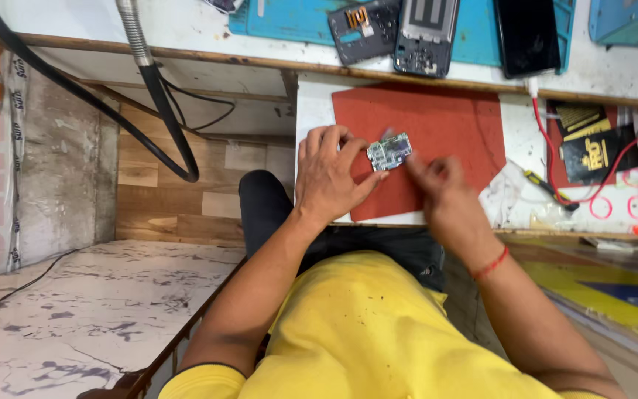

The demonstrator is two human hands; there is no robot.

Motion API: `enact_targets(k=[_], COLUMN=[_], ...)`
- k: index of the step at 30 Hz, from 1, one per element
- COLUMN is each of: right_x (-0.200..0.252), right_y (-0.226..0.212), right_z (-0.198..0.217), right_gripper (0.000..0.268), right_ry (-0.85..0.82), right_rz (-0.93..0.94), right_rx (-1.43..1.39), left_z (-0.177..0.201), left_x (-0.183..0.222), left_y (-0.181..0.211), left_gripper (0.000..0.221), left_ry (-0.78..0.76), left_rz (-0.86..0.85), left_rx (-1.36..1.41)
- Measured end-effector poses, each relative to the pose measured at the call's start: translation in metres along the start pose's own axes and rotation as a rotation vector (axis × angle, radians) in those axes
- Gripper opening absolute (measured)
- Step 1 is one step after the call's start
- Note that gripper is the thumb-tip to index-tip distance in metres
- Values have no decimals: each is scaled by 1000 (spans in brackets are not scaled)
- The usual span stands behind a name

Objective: The person scrubs a small green circuit board with a purple toothbrush on a red mat. The person holds the board with one hand and scrubs the surface with the other. The person flips the board over to scrub the other side.

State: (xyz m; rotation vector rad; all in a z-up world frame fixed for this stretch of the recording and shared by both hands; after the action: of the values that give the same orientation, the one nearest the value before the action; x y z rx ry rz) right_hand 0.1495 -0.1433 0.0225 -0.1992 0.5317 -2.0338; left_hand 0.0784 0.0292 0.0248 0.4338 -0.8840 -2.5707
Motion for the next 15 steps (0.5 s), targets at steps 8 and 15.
enact_targets(k=[8,15], right_x=[2,18], right_y=[0,-9], right_z=[-10,-16], right_gripper=[62,55], right_ry=[-151,-233], right_rz=[-81,-126], right_rx=[-11,-46], left_z=[1,0], left_x=[-6,-2], left_y=[5,4], left_gripper=[50,50], left_ry=[20,2], left_rz=[-2,-20], left_rx=[-11,-40])
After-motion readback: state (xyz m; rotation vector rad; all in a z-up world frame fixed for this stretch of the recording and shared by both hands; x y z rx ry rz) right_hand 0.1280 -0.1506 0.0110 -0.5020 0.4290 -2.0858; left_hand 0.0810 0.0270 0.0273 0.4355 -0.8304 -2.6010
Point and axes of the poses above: each hand's wrist, its own x-axis away from the middle knuckle, its own z-axis out of the back of the hand, y = z × x, the point moved 9 cm from there along -x, towards the middle knuckle, and after that the axes turned 8 degrees about z, right-handed, at the moved point
